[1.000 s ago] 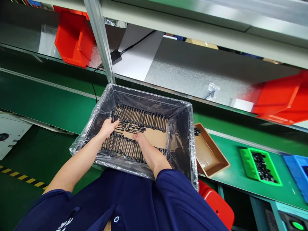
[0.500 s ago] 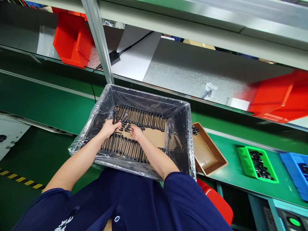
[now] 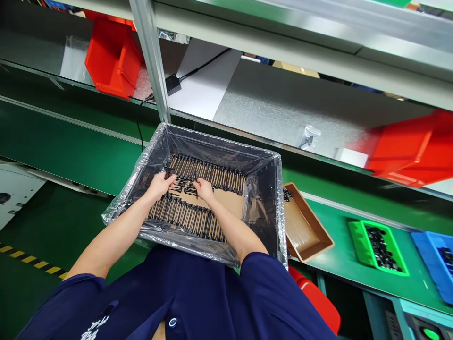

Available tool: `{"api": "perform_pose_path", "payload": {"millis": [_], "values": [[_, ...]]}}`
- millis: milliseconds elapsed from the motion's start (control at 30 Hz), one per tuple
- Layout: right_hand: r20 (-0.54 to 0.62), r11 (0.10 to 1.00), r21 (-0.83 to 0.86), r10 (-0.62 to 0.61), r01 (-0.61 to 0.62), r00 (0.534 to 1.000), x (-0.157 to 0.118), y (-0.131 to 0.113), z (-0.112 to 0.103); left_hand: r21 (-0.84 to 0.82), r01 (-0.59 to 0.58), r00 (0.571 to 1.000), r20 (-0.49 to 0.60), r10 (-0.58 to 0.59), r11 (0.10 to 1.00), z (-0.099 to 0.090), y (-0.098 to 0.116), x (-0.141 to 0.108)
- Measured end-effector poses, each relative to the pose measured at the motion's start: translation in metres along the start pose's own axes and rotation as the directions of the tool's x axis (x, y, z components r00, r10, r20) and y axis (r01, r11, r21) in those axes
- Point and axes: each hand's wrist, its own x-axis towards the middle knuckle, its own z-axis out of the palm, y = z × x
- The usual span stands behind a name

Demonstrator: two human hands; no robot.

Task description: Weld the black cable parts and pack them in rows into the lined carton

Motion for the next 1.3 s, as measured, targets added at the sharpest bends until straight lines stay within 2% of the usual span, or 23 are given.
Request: {"api": "perform_pose_path", "payload": {"millis": [33,67,100,167,367,667,900,1000,1067,1100,1133,1200,1267,1300], "values": [[0.087,0.969,-0.24,-0.033,0.053,0.996,0.001,0.009,0.002,-0.004,0.006,1.0,-0.007,-0.006,1.0,-0.001,0.0,0.001],[0.182,0.903,-0.414,-0.044,0.118,0.982,0.001,0.017,0.006,-0.008,0.016,1.0,-0.009,-0.016,1.0,-0.002,0.0,0.003],[0.264,0.836,-0.518,-0.043,0.179,0.964,0.0,0.023,0.011,-0.012,0.025,1.0,-0.008,-0.025,1.0,-0.002,0.0,0.004],[0.356,0.771,-0.585,-0.037,0.253,0.934,-0.003,0.029,0.024,-0.015,0.044,0.999,-0.007,-0.044,0.999,-0.003,-0.003,0.006],[0.444,0.702,-0.627,-0.033,0.337,0.896,0.001,0.028,0.049,0.003,0.069,0.997,-0.026,-0.069,0.998,-0.003,-0.01,0.009],[0.371,0.689,-0.647,-0.088,0.325,0.925,0.002,0.039,0.061,0.1,0.004,0.999,-0.037,0.0,0.995,-0.006,-0.011,0.008],[0.276,0.757,-0.615,-0.056,0.221,0.959,0.0,0.036,0.058,0.181,-0.054,0.997,0.057,0.045,0.982,-0.005,-0.013,0.004],[0.184,0.885,-0.457,-0.004,0.09,0.983,-0.002,0.028,0.05,0.194,-0.073,0.994,0.089,0.056,0.978,-0.004,-0.017,0.004],[0.158,0.989,-0.144,0.054,-0.031,0.986,-0.005,0.018,0.042,0.201,-0.087,0.993,0.1,0.068,0.976,-0.004,-0.019,0.005],[0.178,0.993,0.078,0.071,-0.086,0.981,-0.007,0.012,0.036,0.206,-0.095,0.992,0.104,0.075,0.974,-0.004,-0.019,0.006],[0.212,0.94,0.314,0.065,-0.131,0.975,-0.01,0.003,0.03,0.213,-0.103,0.991,0.106,0.082,0.972,-0.004,-0.019,0.006],[0.262,0.707,0.685,-0.011,-0.178,0.965,-0.018,-0.015,0.018,0.227,-0.12,0.989,0.113,0.096,0.966,-0.003,-0.018,0.006],[0.251,0.502,0.846,-0.079,-0.179,0.965,-0.028,-0.035,0.008,0.233,-0.132,0.986,0.131,0.104,0.963,-0.002,-0.017,0.005],[0.225,0.447,0.878,-0.072,-0.171,0.972,-0.033,-0.045,0.005,0.231,-0.131,0.985,0.143,0.099,0.964,-0.001,-0.016,0.005]]}}
